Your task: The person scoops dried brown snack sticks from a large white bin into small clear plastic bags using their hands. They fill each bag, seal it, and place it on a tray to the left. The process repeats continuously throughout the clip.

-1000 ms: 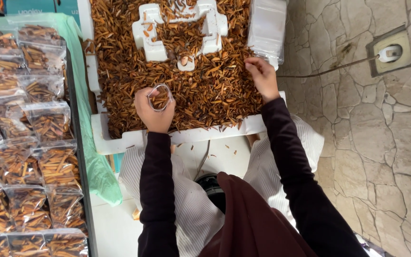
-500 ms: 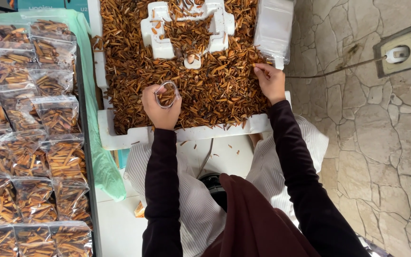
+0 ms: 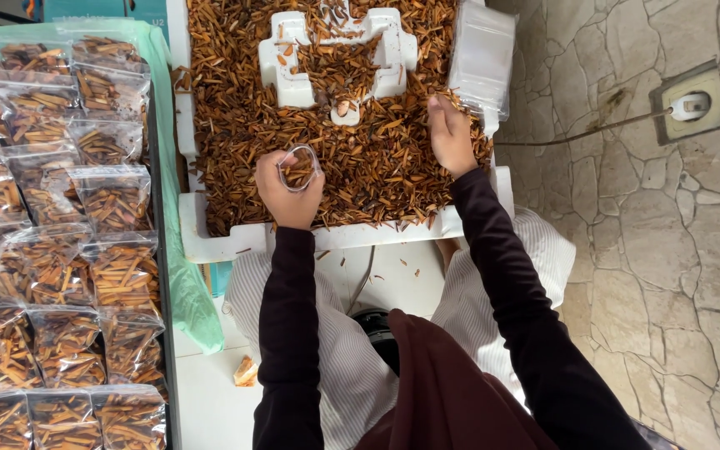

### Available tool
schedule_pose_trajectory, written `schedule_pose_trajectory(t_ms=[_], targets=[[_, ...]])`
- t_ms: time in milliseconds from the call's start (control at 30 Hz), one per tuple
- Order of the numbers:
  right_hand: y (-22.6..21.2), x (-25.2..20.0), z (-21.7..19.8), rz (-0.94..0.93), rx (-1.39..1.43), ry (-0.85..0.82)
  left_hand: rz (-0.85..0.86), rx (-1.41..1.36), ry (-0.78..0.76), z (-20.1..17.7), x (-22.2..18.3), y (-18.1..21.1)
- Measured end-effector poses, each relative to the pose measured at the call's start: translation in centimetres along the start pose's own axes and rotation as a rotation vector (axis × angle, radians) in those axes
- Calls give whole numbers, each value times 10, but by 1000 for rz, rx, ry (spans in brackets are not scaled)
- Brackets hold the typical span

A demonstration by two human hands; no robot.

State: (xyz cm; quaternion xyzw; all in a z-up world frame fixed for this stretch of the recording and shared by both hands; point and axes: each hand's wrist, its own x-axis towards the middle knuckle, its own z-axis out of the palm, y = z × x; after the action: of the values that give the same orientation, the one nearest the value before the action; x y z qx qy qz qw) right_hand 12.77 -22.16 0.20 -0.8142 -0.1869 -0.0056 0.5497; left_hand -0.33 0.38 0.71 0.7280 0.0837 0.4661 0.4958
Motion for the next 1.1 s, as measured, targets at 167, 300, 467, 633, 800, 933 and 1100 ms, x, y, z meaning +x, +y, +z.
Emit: schedule_pose_trajectory(t_ms=[167,300,467,633,800,933,1100], targets=[[-31,8,17,77,192,-100,-99,-57,64,-3,5,-2],[-35,17,36,460,797,-229,-240,-134,223,-14,24,16],[-58,16,72,531,900,-326,-316,-116,300,-37,38,15],[-82,19,109,424,756,-590,-443,-9,345,-57,43,12],[-105,33,136,268,364,-538,-484,25,350,-71,42,-12],[-73,52,164,-177,-199,-473,-437,60,330,-76,42,-17],[-75,37,181,-313,-968,-672,-475,32,225,-82,47,-12]])
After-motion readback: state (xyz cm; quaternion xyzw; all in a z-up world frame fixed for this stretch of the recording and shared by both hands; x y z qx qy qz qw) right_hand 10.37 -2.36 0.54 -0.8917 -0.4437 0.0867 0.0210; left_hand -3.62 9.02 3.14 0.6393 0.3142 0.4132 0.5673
